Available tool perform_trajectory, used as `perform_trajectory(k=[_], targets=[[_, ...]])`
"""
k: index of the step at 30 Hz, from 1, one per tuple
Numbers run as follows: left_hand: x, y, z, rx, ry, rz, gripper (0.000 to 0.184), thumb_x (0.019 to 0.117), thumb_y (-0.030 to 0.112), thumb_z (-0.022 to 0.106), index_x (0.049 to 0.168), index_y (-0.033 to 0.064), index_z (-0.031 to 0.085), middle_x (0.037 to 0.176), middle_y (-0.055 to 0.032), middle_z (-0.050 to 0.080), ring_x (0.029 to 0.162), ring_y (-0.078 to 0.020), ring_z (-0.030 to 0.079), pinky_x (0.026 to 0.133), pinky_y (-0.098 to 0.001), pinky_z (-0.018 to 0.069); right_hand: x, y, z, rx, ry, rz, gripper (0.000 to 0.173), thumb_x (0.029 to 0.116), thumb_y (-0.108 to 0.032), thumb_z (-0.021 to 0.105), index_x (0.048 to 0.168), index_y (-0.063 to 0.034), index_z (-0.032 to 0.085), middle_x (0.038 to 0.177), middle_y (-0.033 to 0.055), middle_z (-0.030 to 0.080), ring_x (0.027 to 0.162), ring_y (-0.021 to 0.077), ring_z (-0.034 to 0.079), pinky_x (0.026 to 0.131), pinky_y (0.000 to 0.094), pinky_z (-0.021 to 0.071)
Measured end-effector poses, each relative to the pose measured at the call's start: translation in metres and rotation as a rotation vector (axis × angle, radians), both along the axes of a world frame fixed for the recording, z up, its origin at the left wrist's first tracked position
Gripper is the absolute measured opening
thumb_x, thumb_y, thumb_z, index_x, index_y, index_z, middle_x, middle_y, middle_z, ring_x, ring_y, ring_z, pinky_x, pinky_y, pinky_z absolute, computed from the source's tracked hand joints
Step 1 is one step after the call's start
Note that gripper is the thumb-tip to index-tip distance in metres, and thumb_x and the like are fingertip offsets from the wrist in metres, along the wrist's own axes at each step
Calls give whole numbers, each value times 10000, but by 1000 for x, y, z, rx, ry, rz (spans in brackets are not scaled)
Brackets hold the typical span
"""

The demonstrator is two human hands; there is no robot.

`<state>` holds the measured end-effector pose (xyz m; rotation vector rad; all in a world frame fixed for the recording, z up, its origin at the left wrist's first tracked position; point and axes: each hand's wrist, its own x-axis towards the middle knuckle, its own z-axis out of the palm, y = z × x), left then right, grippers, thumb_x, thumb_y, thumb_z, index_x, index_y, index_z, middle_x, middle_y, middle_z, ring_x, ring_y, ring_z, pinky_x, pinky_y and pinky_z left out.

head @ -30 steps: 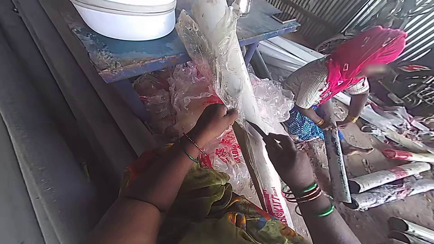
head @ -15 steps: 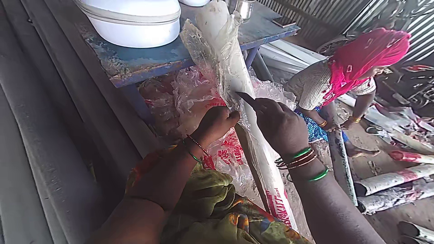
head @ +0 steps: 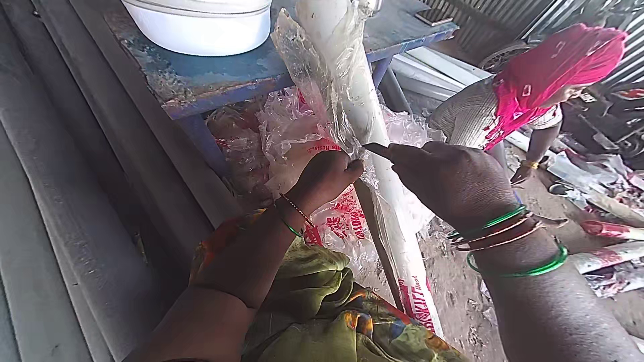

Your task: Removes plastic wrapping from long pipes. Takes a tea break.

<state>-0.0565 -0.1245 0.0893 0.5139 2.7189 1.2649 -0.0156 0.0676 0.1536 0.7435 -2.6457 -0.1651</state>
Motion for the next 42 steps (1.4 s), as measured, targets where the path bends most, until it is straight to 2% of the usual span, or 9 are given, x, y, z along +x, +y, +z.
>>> perform_trajectory(k=[5,9,12,17,23,28,36,40,42], targets=[[0,-1,0,-26,5,-14,461,1092,288,486,724,35,602,669,-36,555,650,-148,549,654,-379,433,11,9,3,30,-28,31,301,1008,-184,573,1235,-86,745,688,210,603,572,415,619,486,533,455],[0,-3,1,-48,-10,-31,458,1094,297,483,724,52,594,665,-29,545,651,-152,546,654,-384,430,28,8,-3,51,-40,-50,280,998,-190,614,1222,-91,750,720,214,621,639,425,650,503,530,468],[1,-4,3,-43,-19,-26,448,1093,292,484,735,49,598,673,-32,545,658,-150,546,655,-383,432,31,15,-4,-6,-24,-59,259,994,-199,613,1181,-101,764,734,209,634,619,426,648,484,552,463],[3,-4,2,-29,8,-32,449,1094,291,483,767,24,634,703,-54,579,680,-167,570,683,-397,453,20,11,-4,-87,48,-63,307,1030,-224,548,1238,-97,735,790,229,658,659,435,659,535,561,483],[4,-7,0,-40,55,-42,452,1093,277,477,732,35,601,674,-49,549,662,-169,554,658,-393,441,-3,-14,-1,-26,27,-49,269,1012,-198,563,1170,-100,758,782,229,663,659,436,669,523,564,475],[4,-8,2,-72,19,-52,460,1099,295,467,751,29,610,697,-59,571,686,-182,573,678,-412,451,2,-13,7,62,-108,-11,305,1020,-178,572,1275,-120,728,780,227,649,657,426,657,541,549,484],[5,-10,8,-146,-27,-64,445,1093,308,491,809,4,648,741,-93,604,725,-220,596,715,-450,469,29,8,-10,75,-49,18,322,1007,-180,567,1274,-100,729,704,201,608,560,399,624,455,513,459],[5,-11,5,-118,22,-66,456,1091,298,488,777,-1,630,722,-102,590,719,-233,593,707,-461,463,49,29,-28,-6,-61,-70,305,991,-179,600,1251,-104,742,680,188,598,534,391,610,443,514,447],[6,-11,3,-86,32,-57,443,1089,288,491,791,-3,641,723,-102,595,710,-228,597,701,-457,472,58,41,-41,-143,-127,-114,298,987,-205,602,1229,-106,745,729,170,646,588,382,646,492,546,485]])
